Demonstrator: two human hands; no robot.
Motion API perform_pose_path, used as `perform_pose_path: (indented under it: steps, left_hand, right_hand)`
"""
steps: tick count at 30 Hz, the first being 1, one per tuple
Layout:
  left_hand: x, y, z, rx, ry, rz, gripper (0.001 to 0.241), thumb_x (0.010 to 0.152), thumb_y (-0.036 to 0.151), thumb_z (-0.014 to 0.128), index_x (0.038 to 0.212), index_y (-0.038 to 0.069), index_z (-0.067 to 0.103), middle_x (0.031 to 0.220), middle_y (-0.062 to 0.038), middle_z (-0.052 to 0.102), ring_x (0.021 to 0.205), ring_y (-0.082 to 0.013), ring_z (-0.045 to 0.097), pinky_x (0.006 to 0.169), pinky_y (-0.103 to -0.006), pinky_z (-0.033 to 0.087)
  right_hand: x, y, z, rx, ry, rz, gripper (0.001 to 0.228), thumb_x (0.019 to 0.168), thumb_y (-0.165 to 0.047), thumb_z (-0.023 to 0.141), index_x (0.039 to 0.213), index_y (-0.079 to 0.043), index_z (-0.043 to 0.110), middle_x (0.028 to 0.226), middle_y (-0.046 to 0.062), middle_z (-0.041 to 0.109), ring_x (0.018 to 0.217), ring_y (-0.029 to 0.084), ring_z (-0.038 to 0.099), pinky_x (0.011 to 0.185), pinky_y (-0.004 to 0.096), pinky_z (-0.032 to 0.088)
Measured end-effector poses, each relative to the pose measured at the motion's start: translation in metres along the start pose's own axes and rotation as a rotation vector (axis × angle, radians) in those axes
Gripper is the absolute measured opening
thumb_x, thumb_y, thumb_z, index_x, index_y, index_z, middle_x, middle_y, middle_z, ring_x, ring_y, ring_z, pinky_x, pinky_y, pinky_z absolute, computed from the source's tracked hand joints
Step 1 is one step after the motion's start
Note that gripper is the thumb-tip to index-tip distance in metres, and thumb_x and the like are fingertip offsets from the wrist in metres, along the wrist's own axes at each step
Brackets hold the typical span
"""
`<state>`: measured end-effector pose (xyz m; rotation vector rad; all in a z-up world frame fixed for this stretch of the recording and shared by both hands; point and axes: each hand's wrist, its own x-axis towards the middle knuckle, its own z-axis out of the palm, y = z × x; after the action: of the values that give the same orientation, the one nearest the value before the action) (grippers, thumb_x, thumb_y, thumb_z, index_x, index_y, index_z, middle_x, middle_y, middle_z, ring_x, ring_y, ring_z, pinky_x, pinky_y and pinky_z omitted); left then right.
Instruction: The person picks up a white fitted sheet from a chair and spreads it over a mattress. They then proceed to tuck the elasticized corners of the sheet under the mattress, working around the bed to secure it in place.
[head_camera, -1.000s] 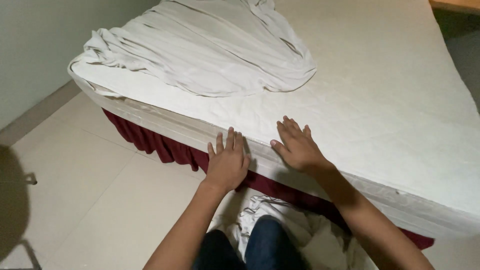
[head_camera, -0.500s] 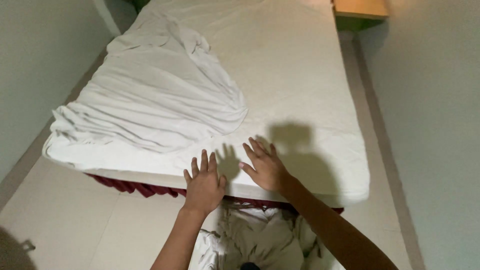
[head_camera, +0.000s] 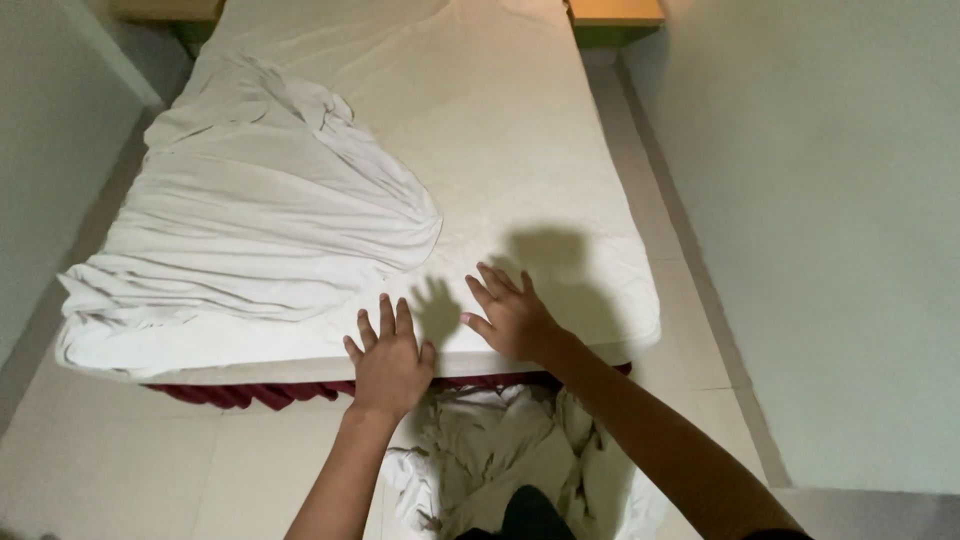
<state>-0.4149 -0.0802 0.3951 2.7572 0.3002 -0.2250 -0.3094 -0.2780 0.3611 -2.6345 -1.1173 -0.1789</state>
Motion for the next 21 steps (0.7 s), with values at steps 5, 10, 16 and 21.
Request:
perform_pose_path:
  steps: [5,10,16,21]
  left_hand:
    - [-0.023,0.002,-0.016,-0.047,-0.005,-0.035,0.078,0.098,0.034,0.055,0.160,0.003,0.019,0.170,-0.021,0.008,0.154,-0.0502,0.005,0.121,-0.0684,0.011]
    - [-0.028,0.009,-0.021,-0.064,-0.003,-0.059,0.077,0.099,0.034,0.054,0.160,0.004,0.018,0.169,-0.021,0.008,0.154,-0.0504,0.005,0.121,-0.0680,0.011]
    - [-0.020,0.037,-0.005,-0.082,0.002,-0.101,0.077,0.101,0.036,0.053,0.161,0.004,0.018,0.170,-0.022,0.007,0.154,-0.0510,0.004,0.120,-0.0690,0.011]
    - [0.004,0.090,0.026,-0.097,0.067,-0.156,0.077,0.099,0.036,0.053,0.160,0.004,0.018,0.170,-0.021,0.007,0.154,-0.0497,0.006,0.119,-0.0699,0.013]
  right_hand:
    - [0.004,-0.025,-0.027,0.029,-0.157,0.052,0.070,0.102,-0.051,0.049,0.152,-0.002,0.041,0.162,0.024,0.030,0.150,0.039,0.029,0.117,0.067,0.019]
    - [0.012,-0.026,-0.041,-0.007,-0.158,-0.026,0.070,0.103,-0.051,0.047,0.153,-0.003,0.040,0.164,0.023,0.029,0.151,0.039,0.027,0.119,0.064,0.020]
    - [0.014,0.013,-0.044,-0.051,-0.181,-0.076,0.069,0.103,-0.052,0.046,0.153,-0.005,0.040,0.164,0.021,0.029,0.152,0.039,0.026,0.121,0.063,0.020]
    - [0.007,0.076,-0.055,-0.043,-0.246,-0.121,0.067,0.104,-0.050,0.043,0.156,-0.008,0.036,0.167,0.018,0.023,0.153,0.037,0.023,0.120,0.063,0.018]
